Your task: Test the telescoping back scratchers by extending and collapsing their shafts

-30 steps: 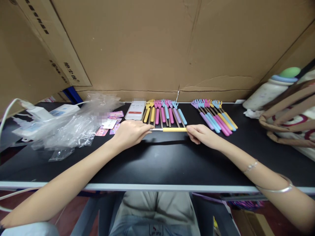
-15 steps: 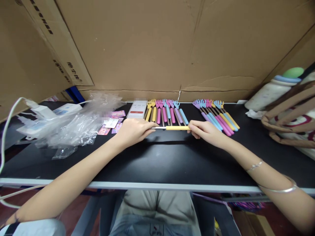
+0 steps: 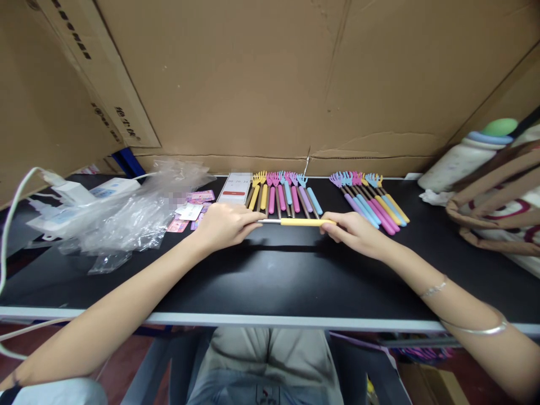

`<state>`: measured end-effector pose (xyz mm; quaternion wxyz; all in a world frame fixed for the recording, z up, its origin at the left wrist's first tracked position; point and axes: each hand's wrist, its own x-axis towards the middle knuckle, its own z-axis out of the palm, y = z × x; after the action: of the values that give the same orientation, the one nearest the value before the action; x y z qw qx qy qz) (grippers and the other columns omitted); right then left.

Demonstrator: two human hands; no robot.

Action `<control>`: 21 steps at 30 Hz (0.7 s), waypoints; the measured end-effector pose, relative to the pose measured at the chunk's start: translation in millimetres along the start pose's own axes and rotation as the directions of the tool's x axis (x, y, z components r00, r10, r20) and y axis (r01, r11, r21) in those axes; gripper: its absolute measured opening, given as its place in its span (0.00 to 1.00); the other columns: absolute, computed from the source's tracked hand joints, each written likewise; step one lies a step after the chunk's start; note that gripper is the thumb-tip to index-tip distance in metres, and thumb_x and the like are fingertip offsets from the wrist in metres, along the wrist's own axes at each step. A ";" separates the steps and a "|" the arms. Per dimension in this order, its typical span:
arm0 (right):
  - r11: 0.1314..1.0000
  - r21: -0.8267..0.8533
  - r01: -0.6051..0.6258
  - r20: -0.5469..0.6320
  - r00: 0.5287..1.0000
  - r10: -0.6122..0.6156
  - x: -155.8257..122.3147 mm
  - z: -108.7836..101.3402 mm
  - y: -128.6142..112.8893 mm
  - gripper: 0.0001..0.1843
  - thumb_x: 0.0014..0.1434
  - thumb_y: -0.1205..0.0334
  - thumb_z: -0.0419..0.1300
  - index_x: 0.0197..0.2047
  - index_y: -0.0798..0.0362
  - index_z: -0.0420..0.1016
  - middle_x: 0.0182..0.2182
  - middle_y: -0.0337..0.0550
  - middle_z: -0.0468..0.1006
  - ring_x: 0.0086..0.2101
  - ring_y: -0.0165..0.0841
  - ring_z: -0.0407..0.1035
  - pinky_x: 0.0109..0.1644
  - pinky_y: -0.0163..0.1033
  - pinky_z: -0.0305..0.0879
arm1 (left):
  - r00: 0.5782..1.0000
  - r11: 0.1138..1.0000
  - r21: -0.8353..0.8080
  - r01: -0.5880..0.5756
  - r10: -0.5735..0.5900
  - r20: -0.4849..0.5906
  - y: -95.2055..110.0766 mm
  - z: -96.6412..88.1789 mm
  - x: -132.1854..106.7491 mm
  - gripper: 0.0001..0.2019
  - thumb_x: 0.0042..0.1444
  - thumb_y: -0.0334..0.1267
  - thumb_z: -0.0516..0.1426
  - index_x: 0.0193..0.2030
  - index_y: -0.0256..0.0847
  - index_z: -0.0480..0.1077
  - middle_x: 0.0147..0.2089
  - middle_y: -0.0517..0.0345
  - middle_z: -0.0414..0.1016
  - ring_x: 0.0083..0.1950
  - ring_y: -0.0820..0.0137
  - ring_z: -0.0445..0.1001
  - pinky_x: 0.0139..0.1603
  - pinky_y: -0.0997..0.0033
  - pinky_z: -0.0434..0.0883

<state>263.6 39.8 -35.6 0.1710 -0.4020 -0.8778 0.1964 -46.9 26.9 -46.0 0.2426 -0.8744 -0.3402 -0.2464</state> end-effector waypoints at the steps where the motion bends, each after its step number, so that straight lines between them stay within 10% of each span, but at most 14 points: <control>1: 0.999 0.048 -0.006 0.009 1.000 0.006 -0.2 0.7 -0.5 0.21 0.64 0.47 0.46 0.32 0.53 0.68 0.19 0.36 0.68 0.21 0.27 0.60 0.29 0.34 0.54 | 1.000 1.000 0.000 -0.010 0.010 -0.016 0.0 0.0 -0.3 0.14 0.63 0.43 0.50 0.40 0.45 0.77 0.32 0.60 0.80 0.30 0.72 0.77 0.24 0.75 0.60; 15: 0.935 0.349 -0.071 0.187 0.982 0.005 0.1 5.3 3.0 0.23 0.64 0.44 0.46 0.27 0.53 0.63 0.16 0.34 0.64 0.20 0.26 0.57 0.30 0.35 0.55 | 0.995 0.993 0.079 -0.088 0.092 -0.046 4.3 -4.1 0.7 0.13 0.64 0.40 0.50 0.39 0.43 0.76 0.26 0.62 0.78 0.27 0.73 0.74 0.24 0.74 0.58; 21: 0.920 0.386 -0.063 0.071 0.997 0.038 1.7 1.9 -0.9 0.25 0.64 0.44 0.47 0.24 0.53 0.63 0.16 0.34 0.64 0.20 0.26 0.58 0.29 0.35 0.55 | 0.998 0.999 0.039 -0.018 0.020 -0.062 7.5 2.1 2.1 0.15 0.64 0.43 0.49 0.40 0.43 0.77 0.29 0.60 0.79 0.28 0.73 0.75 0.24 0.74 0.59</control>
<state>261.1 40.2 -36.5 0.2148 -0.3764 -0.8158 0.3830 -39.6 24.3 -48.3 0.2723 -0.8646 -0.3290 -0.2645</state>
